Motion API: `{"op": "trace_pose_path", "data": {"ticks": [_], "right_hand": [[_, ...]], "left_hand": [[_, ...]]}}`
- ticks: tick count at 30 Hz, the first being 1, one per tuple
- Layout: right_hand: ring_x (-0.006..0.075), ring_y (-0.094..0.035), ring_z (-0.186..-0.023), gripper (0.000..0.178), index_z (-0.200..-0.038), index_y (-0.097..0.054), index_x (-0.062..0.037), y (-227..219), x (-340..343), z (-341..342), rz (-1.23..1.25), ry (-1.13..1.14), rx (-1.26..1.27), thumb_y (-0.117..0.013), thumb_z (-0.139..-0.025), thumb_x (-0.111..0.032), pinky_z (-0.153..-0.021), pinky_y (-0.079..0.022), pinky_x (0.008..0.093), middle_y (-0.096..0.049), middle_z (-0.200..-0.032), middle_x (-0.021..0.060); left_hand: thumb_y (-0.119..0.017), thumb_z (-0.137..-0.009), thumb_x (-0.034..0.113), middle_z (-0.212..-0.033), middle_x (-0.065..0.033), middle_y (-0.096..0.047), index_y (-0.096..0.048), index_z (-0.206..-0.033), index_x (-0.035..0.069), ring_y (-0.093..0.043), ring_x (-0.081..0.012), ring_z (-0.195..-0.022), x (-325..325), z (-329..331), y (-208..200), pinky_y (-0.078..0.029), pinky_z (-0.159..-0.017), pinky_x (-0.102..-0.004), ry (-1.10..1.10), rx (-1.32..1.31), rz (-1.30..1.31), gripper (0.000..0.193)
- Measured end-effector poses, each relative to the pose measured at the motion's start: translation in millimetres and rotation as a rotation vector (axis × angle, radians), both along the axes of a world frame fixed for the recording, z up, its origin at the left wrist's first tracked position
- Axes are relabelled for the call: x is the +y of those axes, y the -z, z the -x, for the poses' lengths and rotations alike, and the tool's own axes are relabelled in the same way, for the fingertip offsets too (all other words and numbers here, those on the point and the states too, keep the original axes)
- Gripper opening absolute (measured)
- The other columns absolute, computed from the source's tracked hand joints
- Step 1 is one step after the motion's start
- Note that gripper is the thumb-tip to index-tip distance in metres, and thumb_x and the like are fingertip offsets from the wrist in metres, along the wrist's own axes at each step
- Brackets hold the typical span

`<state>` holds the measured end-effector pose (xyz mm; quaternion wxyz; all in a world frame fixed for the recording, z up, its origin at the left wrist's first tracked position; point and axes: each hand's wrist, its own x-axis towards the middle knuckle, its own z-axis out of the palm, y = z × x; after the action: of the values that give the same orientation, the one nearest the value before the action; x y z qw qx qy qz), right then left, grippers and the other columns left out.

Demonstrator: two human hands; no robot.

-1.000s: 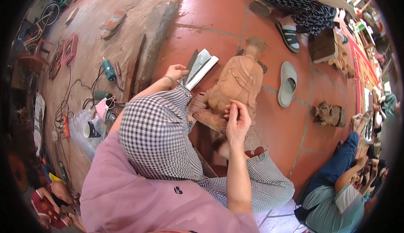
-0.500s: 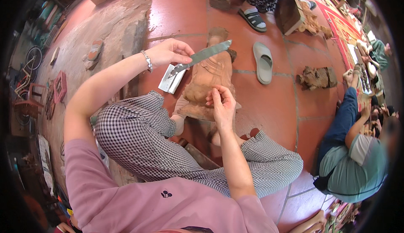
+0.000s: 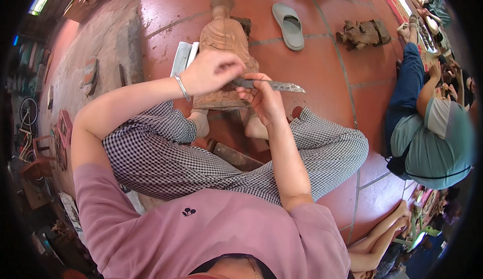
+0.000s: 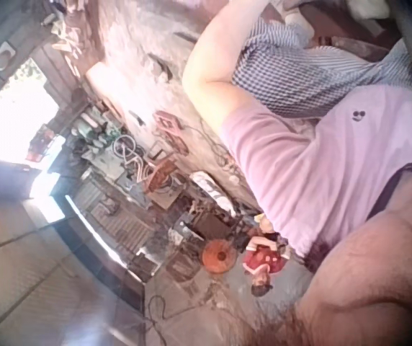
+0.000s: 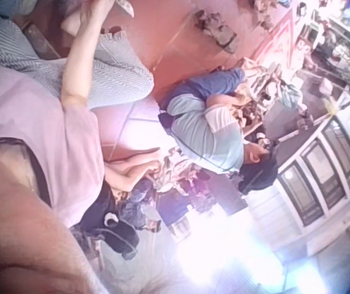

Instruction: The person sits on the floor and carves a wooden figurine using a chisel and mallet. They repeatedly strike the chisel to shape the wood, occasionally pausing to inspect the work or switch to a knife for finer details.

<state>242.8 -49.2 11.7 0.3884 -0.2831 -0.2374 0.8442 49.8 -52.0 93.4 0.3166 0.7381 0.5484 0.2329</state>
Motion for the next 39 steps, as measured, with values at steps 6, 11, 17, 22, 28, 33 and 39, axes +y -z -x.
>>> {"op": "trace_pose_path", "data": {"ticks": [6,11,17,22,28,33,39], "right_hand": [[0.0198,-0.068,-0.082,0.017,-0.105,-0.054,0.0038,14,11,-14,-0.017,0.14,0.013,-0.059,-0.09,-0.004,-0.07,-0.058,0.0255,-0.066,-0.093,0.0168],[0.0174,-0.069,-0.076,0.015,-0.094,-0.06,0.0035,27,14,-15,-0.085,0.232,-0.103,-0.068,-0.087,-0.007,-0.063,-0.058,0.022,-0.067,-0.087,0.0137],[0.0167,-0.068,-0.065,0.015,-0.091,-0.061,0.0034,21,6,-7,-0.095,0.241,-0.328,-0.068,-0.087,-0.01,-0.054,-0.055,0.0217,-0.068,-0.08,0.0119],[0.0164,-0.067,-0.062,0.015,-0.088,-0.059,0.004,20,0,2,-0.274,0.28,-0.463,-0.066,-0.089,-0.009,-0.053,-0.055,0.0239,-0.067,-0.077,0.0114],[0.0145,-0.065,-0.063,0.013,-0.094,-0.055,-0.0004,8,-6,9,-0.357,0.28,-0.415,-0.064,-0.091,-0.01,-0.054,-0.054,0.024,-0.063,-0.075,0.0076],[0.0089,-0.058,-0.058,0.02,-0.092,-0.056,-0.0017,-10,2,-6,-0.403,0.197,-0.46,-0.071,-0.086,-0.013,-0.053,-0.048,0.0208,-0.062,-0.072,0.0033],[0.0077,-0.056,-0.054,0.021,-0.085,-0.057,-0.0016,-30,-8,-8,-0.489,0.002,-0.521,-0.074,-0.083,-0.013,-0.047,-0.044,0.0209,-0.06,-0.068,0.0015]], "left_hand": [[-0.057,-0.089,0.01,-0.09,-0.0083,-0.069,-0.064,-0.102,0.001,-0.066,-0.0174,-0.084,24,68,44,-0.052,-0.076,-0.0298,-0.195,0.02,0.146,0.018],[-0.061,-0.088,0.011,-0.096,-0.0091,-0.068,-0.063,-0.105,0.001,-0.066,-0.017,-0.09,23,74,51,-0.053,-0.08,-0.0299,-0.057,0.045,0.257,0.021],[-0.064,-0.086,0.013,-0.099,-0.0105,-0.067,-0.062,-0.109,0.003,-0.066,-0.0181,-0.09,23,69,45,-0.053,-0.082,-0.0301,0.128,0.198,0.221,0.025],[-0.066,-0.084,0.013,-0.095,-0.0099,-0.066,-0.061,-0.106,0.003,-0.066,-0.0193,-0.088,24,72,44,-0.054,-0.08,-0.0304,0.164,0.233,0.22,0.024],[-0.065,-0.084,0.014,-0.087,-0.0093,-0.065,-0.062,-0.104,0.003,-0.065,-0.0192,-0.083,24,78,57,-0.053,-0.075,-0.0302,0.195,0.248,0.069,0.022],[-0.068,-0.085,0.016,-0.093,-0.0085,-0.068,-0.066,-0.105,0.003,-0.064,-0.0149,-0.082,18,44,25,-0.051,-0.073,-0.0289,0.076,0.072,0.171,0.025],[-0.072,-0.084,0.016,-0.08,-0.0048,-0.069,-0.066,-0.098,-0.002,-0.065,-0.0091,-0.075,-3,2,23,-0.052,-0.07,-0.0231,0.286,-0.297,0.581,0.023]]}}
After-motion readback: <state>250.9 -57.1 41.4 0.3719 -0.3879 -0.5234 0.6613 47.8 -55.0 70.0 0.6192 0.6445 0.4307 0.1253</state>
